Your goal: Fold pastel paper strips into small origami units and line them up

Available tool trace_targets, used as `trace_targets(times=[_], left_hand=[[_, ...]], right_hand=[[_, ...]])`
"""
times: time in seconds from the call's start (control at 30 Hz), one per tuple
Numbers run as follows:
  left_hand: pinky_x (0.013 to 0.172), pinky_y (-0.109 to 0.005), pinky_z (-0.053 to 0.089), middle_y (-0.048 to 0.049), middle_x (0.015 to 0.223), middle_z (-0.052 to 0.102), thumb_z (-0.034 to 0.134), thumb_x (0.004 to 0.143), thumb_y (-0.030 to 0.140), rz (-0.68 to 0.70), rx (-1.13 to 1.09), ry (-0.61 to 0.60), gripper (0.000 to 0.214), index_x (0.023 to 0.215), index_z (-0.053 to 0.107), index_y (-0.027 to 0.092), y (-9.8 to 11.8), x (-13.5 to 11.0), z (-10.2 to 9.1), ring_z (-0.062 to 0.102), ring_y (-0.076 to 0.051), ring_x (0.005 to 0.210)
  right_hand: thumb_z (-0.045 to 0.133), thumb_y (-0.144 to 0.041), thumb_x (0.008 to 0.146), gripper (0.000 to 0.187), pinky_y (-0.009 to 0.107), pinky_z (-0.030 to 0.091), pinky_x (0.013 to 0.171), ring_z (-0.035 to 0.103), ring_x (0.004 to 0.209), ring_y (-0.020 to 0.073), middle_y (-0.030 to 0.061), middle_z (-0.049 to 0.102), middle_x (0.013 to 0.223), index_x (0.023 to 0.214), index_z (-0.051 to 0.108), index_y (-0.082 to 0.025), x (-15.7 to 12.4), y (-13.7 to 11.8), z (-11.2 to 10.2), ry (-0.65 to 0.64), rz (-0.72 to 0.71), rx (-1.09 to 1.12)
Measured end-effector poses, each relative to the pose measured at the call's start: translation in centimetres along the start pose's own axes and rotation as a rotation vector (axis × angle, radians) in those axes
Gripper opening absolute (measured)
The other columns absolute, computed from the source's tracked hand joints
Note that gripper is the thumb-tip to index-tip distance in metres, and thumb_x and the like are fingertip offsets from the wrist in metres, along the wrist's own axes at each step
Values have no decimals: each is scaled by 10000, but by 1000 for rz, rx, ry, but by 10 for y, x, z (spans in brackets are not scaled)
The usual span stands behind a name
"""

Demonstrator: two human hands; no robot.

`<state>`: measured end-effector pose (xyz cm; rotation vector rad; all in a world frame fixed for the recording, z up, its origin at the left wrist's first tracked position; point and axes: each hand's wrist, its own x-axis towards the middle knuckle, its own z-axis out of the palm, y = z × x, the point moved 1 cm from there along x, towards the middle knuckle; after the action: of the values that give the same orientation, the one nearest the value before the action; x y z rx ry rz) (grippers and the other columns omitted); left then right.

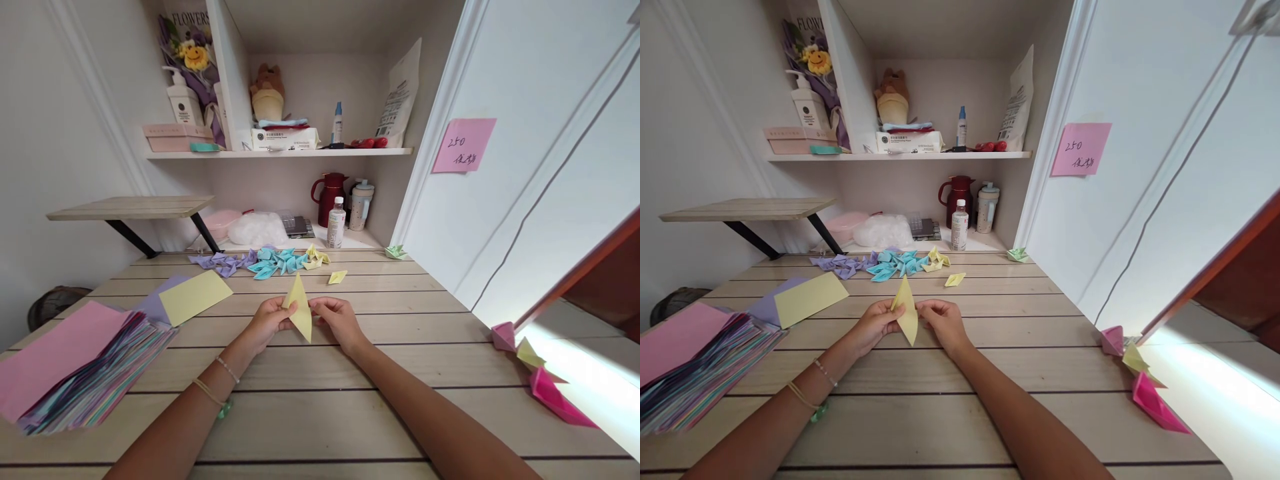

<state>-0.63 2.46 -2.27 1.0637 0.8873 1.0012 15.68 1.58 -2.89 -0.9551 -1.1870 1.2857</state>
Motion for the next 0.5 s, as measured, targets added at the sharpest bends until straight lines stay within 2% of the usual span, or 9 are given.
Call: trace_targets(times=[0.13, 0.33, 0.5], left_hand=[[678, -289, 520, -130, 853, 687, 722, 638, 277, 1, -1, -10, 336, 913, 666, 93, 0, -1, 2, 647, -191, 738], [652, -265, 517, -118, 838, 682, 721, 637, 299, 2, 29, -6, 350, 913, 648, 97, -2, -1, 2, 641, -173, 720], [605, -268, 525, -84, 824, 658, 719, 630, 310, 2, 119, -1, 368, 918, 584, 124, -6, -1, 4, 632, -161, 705]], right_hand=[[669, -413, 617, 258, 242, 417, 549, 564, 636, 147, 30, 676, 682, 718, 716, -180, -1, 0, 0, -33, -7, -10], [658, -431, 639, 297, 232, 430, 545, 573, 665, 156, 42, 674, 706, 760, 708, -164, 0, 0, 0, -37, -26, -18], [649, -386, 657, 307, 254, 465, 613, 602, 724, 172, 49, 689, 824, 861, 689, -161, 0, -1, 1, -68, -136, -101]])
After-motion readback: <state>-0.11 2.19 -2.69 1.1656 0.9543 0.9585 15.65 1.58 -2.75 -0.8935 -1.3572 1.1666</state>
